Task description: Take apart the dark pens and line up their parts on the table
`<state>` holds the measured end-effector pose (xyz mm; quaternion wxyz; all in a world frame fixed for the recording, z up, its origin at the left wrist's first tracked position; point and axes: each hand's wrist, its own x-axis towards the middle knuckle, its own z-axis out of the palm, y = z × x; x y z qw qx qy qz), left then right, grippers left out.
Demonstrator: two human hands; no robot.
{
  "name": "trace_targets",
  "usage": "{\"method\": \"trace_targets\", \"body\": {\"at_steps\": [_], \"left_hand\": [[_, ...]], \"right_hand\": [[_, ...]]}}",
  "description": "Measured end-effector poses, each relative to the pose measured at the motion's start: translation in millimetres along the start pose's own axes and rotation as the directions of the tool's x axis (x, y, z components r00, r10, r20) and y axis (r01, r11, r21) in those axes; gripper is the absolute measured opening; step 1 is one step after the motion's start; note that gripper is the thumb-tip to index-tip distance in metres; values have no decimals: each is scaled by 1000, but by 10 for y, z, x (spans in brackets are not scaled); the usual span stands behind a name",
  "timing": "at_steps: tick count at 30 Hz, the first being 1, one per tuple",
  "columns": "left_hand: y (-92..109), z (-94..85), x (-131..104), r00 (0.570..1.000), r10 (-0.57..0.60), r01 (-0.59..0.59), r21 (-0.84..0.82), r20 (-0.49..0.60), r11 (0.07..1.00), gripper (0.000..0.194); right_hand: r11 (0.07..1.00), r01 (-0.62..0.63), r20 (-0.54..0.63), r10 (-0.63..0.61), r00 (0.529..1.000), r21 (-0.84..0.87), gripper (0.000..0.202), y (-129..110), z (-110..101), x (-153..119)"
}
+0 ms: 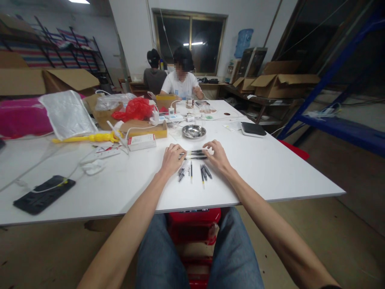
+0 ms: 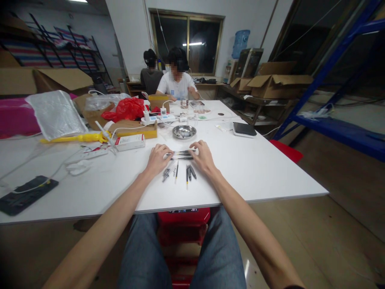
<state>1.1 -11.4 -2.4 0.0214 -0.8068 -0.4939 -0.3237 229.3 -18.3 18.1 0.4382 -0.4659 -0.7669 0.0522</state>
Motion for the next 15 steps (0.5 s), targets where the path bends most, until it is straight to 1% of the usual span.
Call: {"method": "trace_targets", "body": {"at_steps": [1,2,3,4,5,6,7,8,9,10,11,12,13,14,15], "left_hand": [[2,1,-2,1000,2,-2,-1,-3,1000,12],[3,2,-4,1000,4,-4,-2,-4,1000,14],[4,4,-5,1000,6,-6,-1,-3,1000,16],[4,7,-5,1000,8,-8,1,0,1000,19],[4,11,-3,1000,10,-10,3,1,1000,21],[2,15,0,1000,13,-13,3,3,1000,22],[1,19,3,1000,15,-15,3,3,1000,23],[-1,23,6,1000,17,-17,4,3,1000,23],[-2,27,9,1000,18,-18,7,3,1000,23],[-3,30,11,1000,17,-17,10,3,1000,23],[-3,32,11,1000,16,-16,12,3,1000,22],[-4,34,11,1000,14,-14,14,4,1000,22],[-4,35,10,1000,11,-11,14,3,1000,22],[-4,36,9,1000,10,-10,13,3,1000,22],[-5,37,8,1000,9,-9,13,2,1000,22]], "right_hand": [[999,18,-99,-16,995,26,11,-158,-79,-108],[999,38,-220,-28,975,39,12,-341,-148,-269],[997,65,-334,-50,941,32,13,-534,-198,-484],[993,118,-403,-101,910,17,15,-723,-217,-747],[982,191,-417,-172,893,5,21,-892,-199,-1044],[963,270,-395,-245,885,8,25,-1027,-138,-1358],[933,358,-281,-335,899,32,27,-1116,-36,-1669],[916,396,-107,-389,915,60,28,-1154,102,-1959],[921,385,60,-388,920,60,31,-1139,266,-2211],[953,302,213,-300,930,23,34,-1076,444,-2415],[987,141,351,-107,930,-73,39,-973,621,-2567],[979,-24,432,112,895,-204,43,-843,784,-2666],[926,-182,486,332,808,-331,49,-703,922,-2718],[860,-307,521,495,695,-407,56,-570,1029,-2732],[795,-415,526,604,598,-442,62,-460,1104,-2718]]}}
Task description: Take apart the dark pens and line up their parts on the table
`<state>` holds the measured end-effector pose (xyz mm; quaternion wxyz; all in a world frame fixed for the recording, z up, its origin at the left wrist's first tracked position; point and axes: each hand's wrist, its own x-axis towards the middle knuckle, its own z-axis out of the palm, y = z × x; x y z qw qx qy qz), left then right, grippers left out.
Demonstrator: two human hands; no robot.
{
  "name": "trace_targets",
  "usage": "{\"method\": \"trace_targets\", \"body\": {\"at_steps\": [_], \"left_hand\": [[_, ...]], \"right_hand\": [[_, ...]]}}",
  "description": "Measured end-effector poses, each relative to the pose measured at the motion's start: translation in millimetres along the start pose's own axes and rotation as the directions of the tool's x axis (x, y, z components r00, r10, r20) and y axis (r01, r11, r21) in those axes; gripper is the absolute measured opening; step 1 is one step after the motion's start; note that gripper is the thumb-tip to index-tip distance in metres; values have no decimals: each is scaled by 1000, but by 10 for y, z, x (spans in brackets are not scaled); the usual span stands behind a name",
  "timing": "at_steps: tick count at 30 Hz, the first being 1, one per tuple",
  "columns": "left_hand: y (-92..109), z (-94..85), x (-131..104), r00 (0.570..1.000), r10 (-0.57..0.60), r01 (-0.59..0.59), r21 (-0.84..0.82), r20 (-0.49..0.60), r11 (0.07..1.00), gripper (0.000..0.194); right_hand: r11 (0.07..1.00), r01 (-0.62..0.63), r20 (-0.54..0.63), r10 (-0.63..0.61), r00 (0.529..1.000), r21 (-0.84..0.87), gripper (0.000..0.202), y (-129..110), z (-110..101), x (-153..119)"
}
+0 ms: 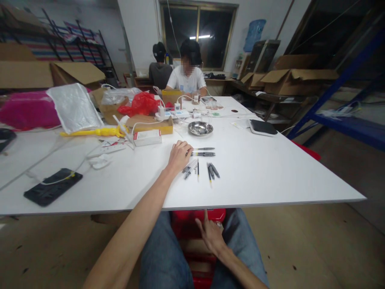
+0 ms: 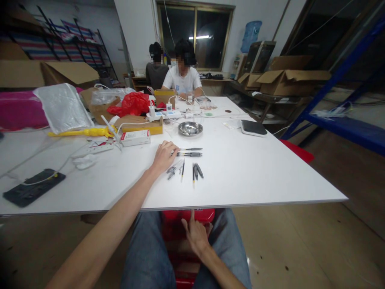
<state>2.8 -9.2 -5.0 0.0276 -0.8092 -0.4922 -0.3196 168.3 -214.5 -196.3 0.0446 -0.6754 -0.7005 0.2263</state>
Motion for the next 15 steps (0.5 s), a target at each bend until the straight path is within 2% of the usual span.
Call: {"method": "trace_targets", "body": {"at_steps": [2,3,5,6,7,9,10,12,13,14,15], "left_hand": [[-2,3,-2,1000,3,-3,0,-1,1000,22],[-3,4,-2,1000,5,-5,0,0,1000,22],[-3,4,-1,1000,5,-5,-1,4,1000,22],[-3,4,-1,1000,3,-3,-1,7,1000,22],[-2,2,0,1000,-1,1,0,11,1000,23],[1,-2,0,1000,-9,9,3,18,1000,23],[3,-4,0,1000,-9,9,3,22,1000,24],[7,-7,-1,1000,-6,6,-1,24,1000,24],[8,-9,-2,1000,-4,4,-6,25,1000,24],[9,-9,-3,1000,-2,2,-13,26,1000,24],[10,-9,-3,1000,-1,2,-20,28,1000,24]], "right_hand": [[987,-116,126,102,987,108,66,31,9,141],[980,-107,164,79,983,170,65,10,-12,158],[953,48,198,-112,974,301,57,-87,-70,104],[916,170,207,-257,944,365,52,-150,-104,49],[870,272,231,-388,892,412,48,-215,-144,-11],[799,379,343,-558,756,466,40,-327,-266,-118],[784,392,390,-592,705,481,37,-370,-359,-157],[761,416,401,-627,668,497,32,-428,-632,-203],[742,435,372,-646,666,510,31,-447,-817,-215],[718,433,373,-670,642,545,31,-462,-1033,-221],[696,405,415,-695,586,594,31,-472,-1276,-224]]}}
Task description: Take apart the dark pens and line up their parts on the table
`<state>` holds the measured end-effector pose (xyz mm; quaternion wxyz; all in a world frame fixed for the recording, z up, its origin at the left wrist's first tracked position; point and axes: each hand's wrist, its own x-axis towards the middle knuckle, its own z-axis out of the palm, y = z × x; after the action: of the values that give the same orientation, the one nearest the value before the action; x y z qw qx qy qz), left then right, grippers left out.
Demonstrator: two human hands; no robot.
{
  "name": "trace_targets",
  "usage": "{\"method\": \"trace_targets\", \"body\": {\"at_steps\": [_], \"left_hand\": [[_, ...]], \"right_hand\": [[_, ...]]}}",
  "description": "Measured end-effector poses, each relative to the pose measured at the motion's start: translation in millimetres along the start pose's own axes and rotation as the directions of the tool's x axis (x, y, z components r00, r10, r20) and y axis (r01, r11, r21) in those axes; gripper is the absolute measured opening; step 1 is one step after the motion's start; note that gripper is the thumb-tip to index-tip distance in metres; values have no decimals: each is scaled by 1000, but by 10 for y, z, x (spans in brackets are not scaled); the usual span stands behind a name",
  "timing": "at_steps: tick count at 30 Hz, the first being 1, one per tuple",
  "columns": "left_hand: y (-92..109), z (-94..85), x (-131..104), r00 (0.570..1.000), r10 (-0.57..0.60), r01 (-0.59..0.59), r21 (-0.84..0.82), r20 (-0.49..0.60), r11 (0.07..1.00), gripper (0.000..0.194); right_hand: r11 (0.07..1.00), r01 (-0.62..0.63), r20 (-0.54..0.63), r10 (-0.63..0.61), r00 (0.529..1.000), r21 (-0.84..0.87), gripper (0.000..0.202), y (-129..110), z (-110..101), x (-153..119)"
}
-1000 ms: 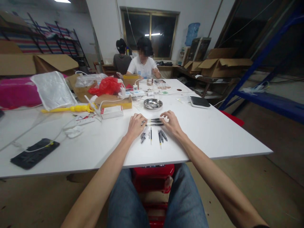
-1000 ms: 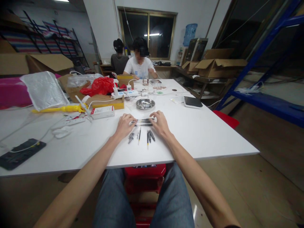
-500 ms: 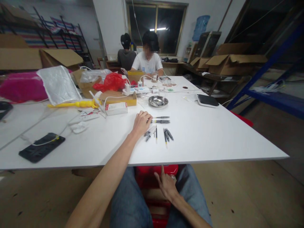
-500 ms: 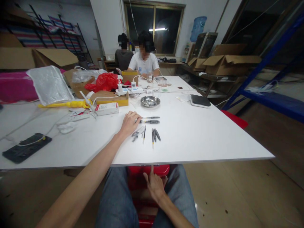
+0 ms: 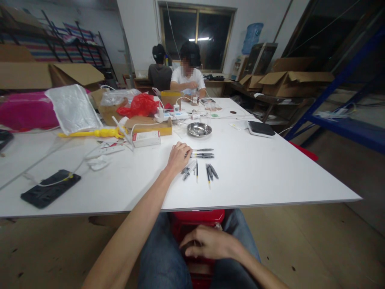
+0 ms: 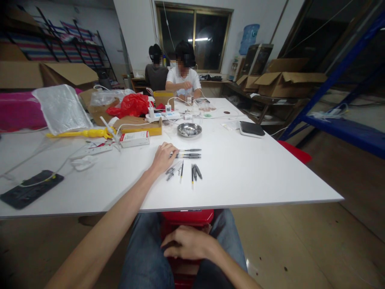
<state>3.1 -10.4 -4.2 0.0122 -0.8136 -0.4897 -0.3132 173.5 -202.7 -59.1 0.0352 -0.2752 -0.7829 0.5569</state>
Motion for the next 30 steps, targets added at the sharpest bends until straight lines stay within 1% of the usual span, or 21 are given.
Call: {"method": "trace_targets", "body": {"at_steps": [3,5,8,9,10,11,12,14,15,16,17,18,19,21,22,24,26,27,28,29,30], "left_hand": [[1,0,2,1000,-1,1,-18,6,1000,24],[2,-2,4,1000,-1,1,-23,4,1000,23],[2,-4,8,1000,7,-7,-30,2,1000,23],[2,-3,8,1000,13,-13,-35,6,999,24],[1,-1,8,1000,21,-20,-43,14,999,24],[-1,2,7,999,27,-26,-51,23,998,25],[-3,6,5,999,32,-30,-60,30,998,25],[-7,17,1,999,35,-32,-80,37,996,25],[-9,22,-1,999,33,-29,-89,38,996,25],[-10,27,-4,999,28,-24,-96,43,995,25],[-11,32,-5,999,23,-18,-98,49,995,25],[-11,35,-6,998,17,-11,-96,58,995,25],[-10,37,-5,998,11,-5,-90,67,996,25],[-6,38,-2,997,1,5,-74,83,997,25],[-4,36,1,996,-1,7,-69,87,998,25],[0,30,6,996,-4,9,-62,94,998,25],[1,26,9,994,-6,12,-55,106,998,26],[1,25,9,994,-8,14,-50,113,999,26],[-1,25,9,993,-11,16,-44,119,999,26],[-3,27,8,993,-15,19,-38,121,999,27],[-6,30,6,993,-18,22,-33,120,999,27]], "right_hand": [[986,50,184,-79,980,159,35,-469,-582,-315],[972,112,187,-151,971,206,36,-708,-1001,-479],[967,185,39,-194,980,177,39,-829,-1590,-510],[968,201,-50,-196,979,147,40,-800,-1761,-448],[966,231,-179,-208,962,118,40,-739,-1912,-354],[962,261,-341,-219,914,83,40,-651,-2042,-236],[955,294,-511,-234,827,40,40,-543,-2149,-103],[958,279,-759,-227,611,-62,38,-291,-2291,161],[961,254,-838,-225,496,-107,36,-164,-2329,274],[963,224,-882,-231,410,-148,35,-48,-2349,364],[966,179,-900,-243,362,-189,34,46,-2355,428],[964,124,-897,-264,353,-235,33,111,-2350,463],[956,74,-883,-289,369,-282,32,142,-2335,470],[934,16,-868,-339,364,-358,31,94,-2267,409],[925,7,-874,-360,326,-379,30,25,-2202,348],[918,21,-900,-393,189,-396,29,-150,-1968,190],[895,27,-893,-446,54,-446,28,-274,-1558,30],[867,32,-867,-497,15,-497,29,-284,-1290,-33],[804,59,-804,-594,30,-592,31,-249,-995,-77],[717,92,-708,-697,111,-691,35,-171,-687,-97],[591,160,-557,-803,214,-791,36,-54,-384,-93]]}}
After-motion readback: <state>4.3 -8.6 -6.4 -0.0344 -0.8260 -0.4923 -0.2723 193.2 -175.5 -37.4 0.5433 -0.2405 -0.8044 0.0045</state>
